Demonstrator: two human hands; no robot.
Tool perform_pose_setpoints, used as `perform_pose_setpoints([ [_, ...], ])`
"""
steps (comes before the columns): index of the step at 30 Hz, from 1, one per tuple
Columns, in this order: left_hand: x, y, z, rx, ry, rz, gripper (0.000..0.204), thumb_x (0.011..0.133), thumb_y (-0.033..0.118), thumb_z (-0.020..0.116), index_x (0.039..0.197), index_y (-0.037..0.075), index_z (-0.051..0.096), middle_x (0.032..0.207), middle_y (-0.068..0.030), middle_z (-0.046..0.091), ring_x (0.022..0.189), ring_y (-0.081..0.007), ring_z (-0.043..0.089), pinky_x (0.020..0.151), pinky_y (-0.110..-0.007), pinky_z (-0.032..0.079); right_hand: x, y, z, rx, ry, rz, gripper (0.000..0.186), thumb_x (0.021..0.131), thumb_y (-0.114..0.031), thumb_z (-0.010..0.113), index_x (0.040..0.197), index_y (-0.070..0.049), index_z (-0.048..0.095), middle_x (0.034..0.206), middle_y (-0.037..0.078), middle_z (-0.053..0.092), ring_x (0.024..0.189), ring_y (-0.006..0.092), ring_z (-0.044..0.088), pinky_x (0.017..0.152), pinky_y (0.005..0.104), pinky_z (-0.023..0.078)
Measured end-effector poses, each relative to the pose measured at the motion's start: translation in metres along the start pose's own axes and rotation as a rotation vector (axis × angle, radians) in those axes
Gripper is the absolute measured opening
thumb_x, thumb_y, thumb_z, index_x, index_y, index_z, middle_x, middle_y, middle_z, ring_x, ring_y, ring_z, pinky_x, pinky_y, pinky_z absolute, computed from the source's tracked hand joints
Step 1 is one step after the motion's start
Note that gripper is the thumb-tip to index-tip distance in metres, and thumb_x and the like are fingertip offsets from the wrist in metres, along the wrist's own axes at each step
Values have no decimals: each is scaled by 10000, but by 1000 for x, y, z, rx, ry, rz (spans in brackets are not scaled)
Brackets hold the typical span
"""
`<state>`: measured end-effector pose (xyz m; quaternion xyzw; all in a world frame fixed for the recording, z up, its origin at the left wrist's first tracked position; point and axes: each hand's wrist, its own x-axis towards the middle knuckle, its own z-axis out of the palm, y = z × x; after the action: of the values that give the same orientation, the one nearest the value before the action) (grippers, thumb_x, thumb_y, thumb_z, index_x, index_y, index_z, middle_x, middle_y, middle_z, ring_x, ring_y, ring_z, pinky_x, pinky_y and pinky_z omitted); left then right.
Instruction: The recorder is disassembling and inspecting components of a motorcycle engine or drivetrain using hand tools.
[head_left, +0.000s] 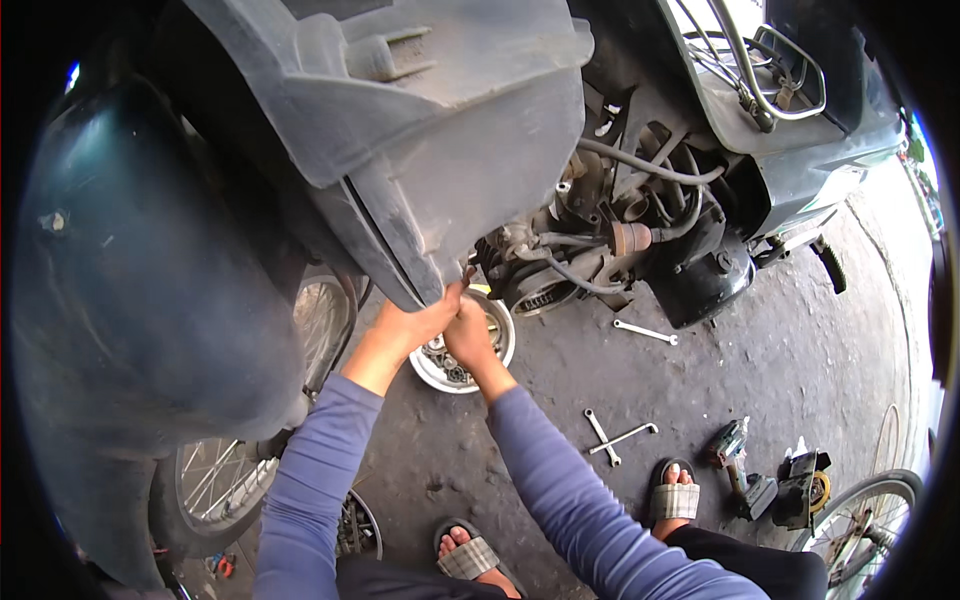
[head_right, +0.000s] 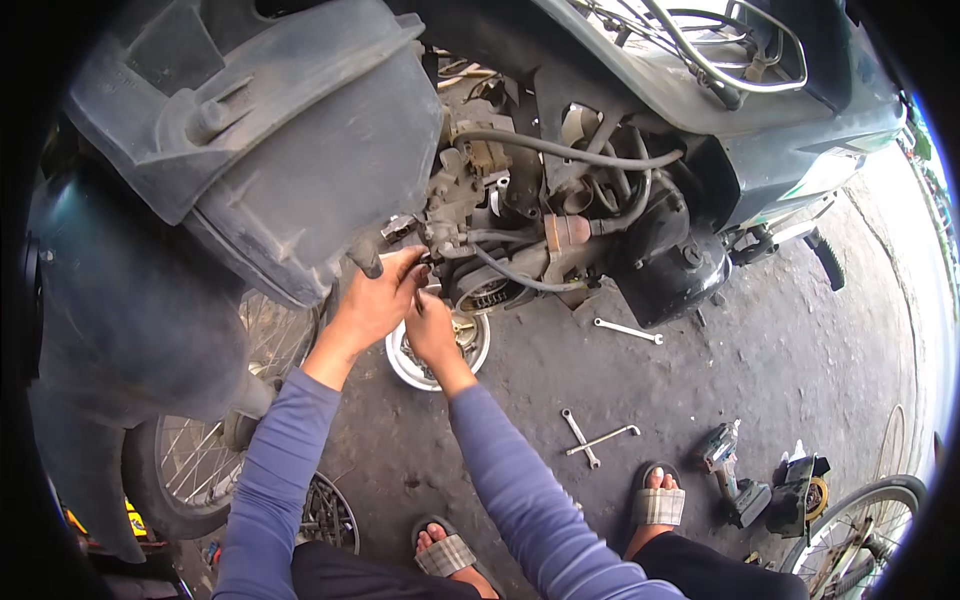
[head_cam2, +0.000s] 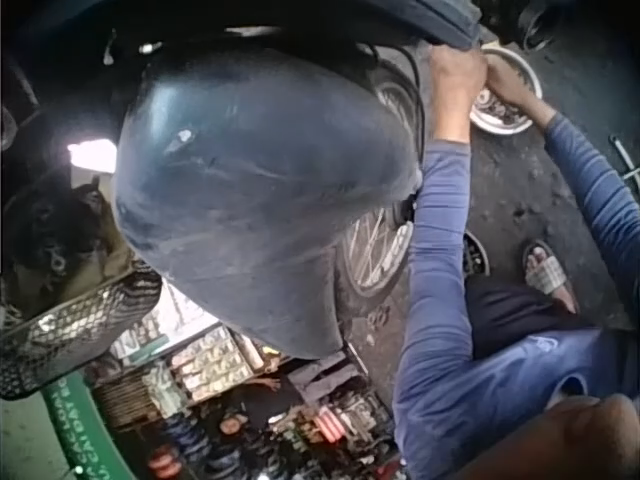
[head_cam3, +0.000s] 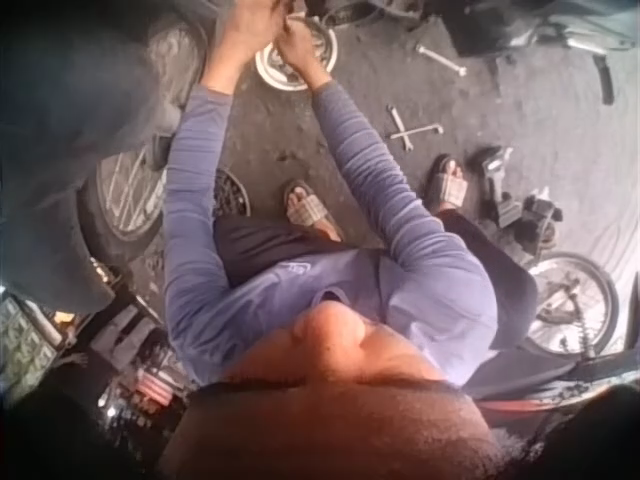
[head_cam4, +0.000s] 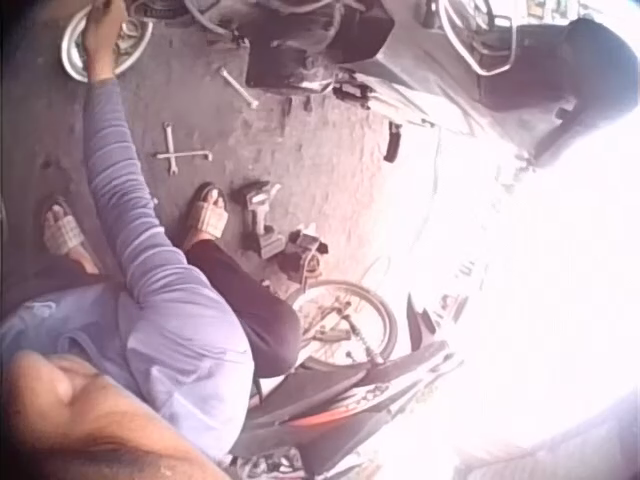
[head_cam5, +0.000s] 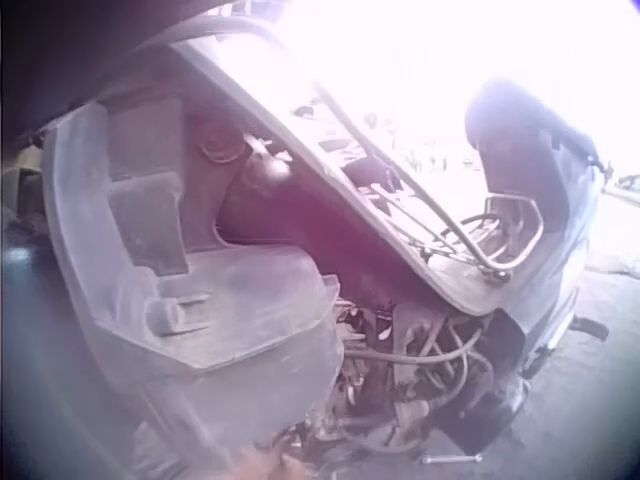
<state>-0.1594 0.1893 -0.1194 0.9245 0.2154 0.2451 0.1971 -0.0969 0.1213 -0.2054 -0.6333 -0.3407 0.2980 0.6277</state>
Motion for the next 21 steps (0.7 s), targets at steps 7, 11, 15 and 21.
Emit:
perform_pose_setpoints([
  [7,9,3,8,-1221,-152,-685,274,988,270,483,892,29,571,674,-62,616,515,-167,629,431,-276,508,-104,-120,-71,227,-202,340,272,998,-270,462,917,-30,563,574,1,431,449,107,402,416,275,329],
  [11,15,24,-17,-883,-229,-725,274,952,283,487,848,42,568,667,-78,615,479,-193,617,402,-281,499,-100,-160,-82,987,-292,624,137,997,-198,449,1033,-78,506,564,-24,346,417,73,304,368,231,272],
  [15,6,50,-36,-802,-162,-768,233,938,235,521,839,31,576,649,-54,584,498,-151,592,441,-265,478,-105,-126,-57,569,-349,374,124,997,-183,460,1045,-71,479,599,19,452,487,113,421,460,269,367],
  [21,-12,59,-42,-199,-342,-97,223,903,190,581,930,-29,613,778,-116,644,744,-269,642,746,-382,496,-72,-10,-24,-363,21,-108,173,913,-108,505,1045,-10,557,923,219,645,862,414,618,722,457,485],
])
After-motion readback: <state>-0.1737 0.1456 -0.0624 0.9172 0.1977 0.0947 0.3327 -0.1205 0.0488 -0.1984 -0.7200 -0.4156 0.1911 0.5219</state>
